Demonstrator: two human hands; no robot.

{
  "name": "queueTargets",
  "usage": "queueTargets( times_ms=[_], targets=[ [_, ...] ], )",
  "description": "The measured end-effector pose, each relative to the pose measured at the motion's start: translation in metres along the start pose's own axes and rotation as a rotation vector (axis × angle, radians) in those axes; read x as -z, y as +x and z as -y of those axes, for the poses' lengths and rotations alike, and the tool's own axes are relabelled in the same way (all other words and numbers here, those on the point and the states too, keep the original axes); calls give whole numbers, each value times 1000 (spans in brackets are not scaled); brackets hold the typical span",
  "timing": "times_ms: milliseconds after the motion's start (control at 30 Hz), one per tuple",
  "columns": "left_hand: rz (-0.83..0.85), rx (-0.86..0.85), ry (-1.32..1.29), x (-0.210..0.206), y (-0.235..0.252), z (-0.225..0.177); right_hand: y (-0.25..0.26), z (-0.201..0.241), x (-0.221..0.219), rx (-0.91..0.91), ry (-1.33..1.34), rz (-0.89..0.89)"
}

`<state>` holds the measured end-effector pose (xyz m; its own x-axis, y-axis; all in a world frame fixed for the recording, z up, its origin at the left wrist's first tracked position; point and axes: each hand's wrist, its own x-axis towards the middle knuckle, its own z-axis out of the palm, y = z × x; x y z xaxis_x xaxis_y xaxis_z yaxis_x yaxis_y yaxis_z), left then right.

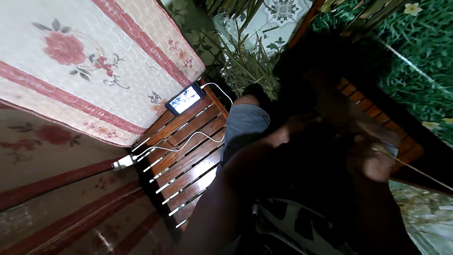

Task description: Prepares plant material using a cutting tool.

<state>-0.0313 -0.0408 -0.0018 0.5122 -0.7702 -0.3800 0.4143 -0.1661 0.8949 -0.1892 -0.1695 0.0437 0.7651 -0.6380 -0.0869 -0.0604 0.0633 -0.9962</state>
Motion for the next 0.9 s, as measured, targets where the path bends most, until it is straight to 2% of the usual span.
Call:
queueTargets(
  times_ms=[67,133,167,333,400,500,600,700,767,900],
  targets=[
    [-60,68,20,-2,-6,-7,-4,14,0,4,-109,-35],
    [-221,180,-16,5,2,-1,-3,20,18,35,-168,18],
    [-243,197,-5,10,6,1,0,22,28,47,-199,59],
    [-202,118,52,9,5,8,12,38,55,11,-433,87],
    [-172,129,78,8,1,6,15,45,59,22,-426,125],
    [-159,132,144,9,-2,3,28,45,68,137,-351,165],
    [-191,138,180,10,3,7,41,50,80,175,-430,116],
    [-179,123,79,9,4,10,37,68,64,37,-607,140],
    [-141,52,-58,8,0,12,31,74,45,6,-749,168],
    [-29,-58,-262,6,-13,-2,34,73,10,-59,-1039,420]
  ],
)
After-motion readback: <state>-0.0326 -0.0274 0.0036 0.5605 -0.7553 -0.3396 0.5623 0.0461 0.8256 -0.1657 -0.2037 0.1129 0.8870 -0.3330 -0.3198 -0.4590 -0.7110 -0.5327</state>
